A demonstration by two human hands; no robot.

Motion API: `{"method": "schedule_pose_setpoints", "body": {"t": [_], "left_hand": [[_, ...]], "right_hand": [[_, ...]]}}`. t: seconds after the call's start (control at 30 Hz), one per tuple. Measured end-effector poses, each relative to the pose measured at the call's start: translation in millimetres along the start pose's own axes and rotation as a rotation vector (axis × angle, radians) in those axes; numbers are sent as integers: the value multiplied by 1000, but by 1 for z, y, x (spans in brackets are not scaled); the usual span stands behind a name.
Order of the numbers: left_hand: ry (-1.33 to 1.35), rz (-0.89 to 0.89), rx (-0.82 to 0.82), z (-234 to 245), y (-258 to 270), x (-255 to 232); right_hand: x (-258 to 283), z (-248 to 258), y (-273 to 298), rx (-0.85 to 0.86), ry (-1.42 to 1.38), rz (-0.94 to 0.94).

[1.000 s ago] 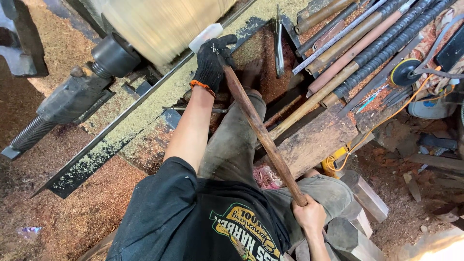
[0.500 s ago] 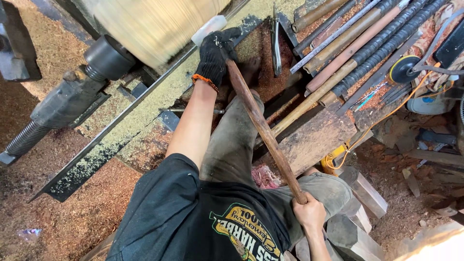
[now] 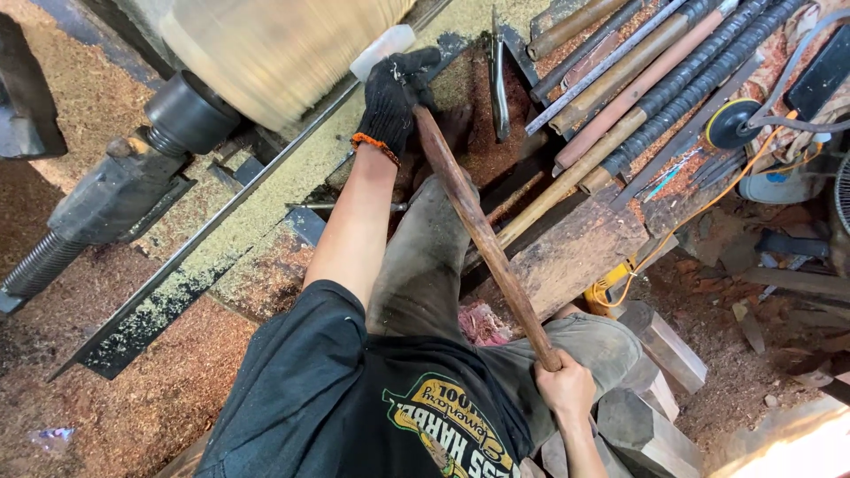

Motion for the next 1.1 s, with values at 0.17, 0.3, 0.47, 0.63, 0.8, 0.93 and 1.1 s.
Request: {"method": "schedule_pose_setpoints", "body": {"t": [0.17, 0.3, 0.47, 0.63, 0.8, 0.93, 1.1], "left_hand": [[-6, 1, -12, 1, -2, 0], [-40, -10, 40, 2, -7, 3], [-18, -72, 74, 0, 8, 7], [-49, 59, 62, -34, 40, -8], [60, 115, -54, -9, 14, 20], [72, 111, -88, 11, 1, 31], [42, 85, -84, 26, -8, 32]], "right_hand": [[7, 5, 1, -9, -19, -2], [3, 2, 1, -24, 12, 9], [1, 11, 10, -8, -28, 39], [-26, -3, 13, -26, -30, -19], [-13, 4, 10, 8, -41, -29], [-8, 3, 7, 9, -38, -10], [-8, 3, 4, -1, -39, 6]]}}
Point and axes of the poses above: each hand's wrist, its own y-axis away from the middle knuckle, its own z-axis out of the back of the hand, x = y × z, the point moved 8 cm from there along -y, towards the middle knuckle
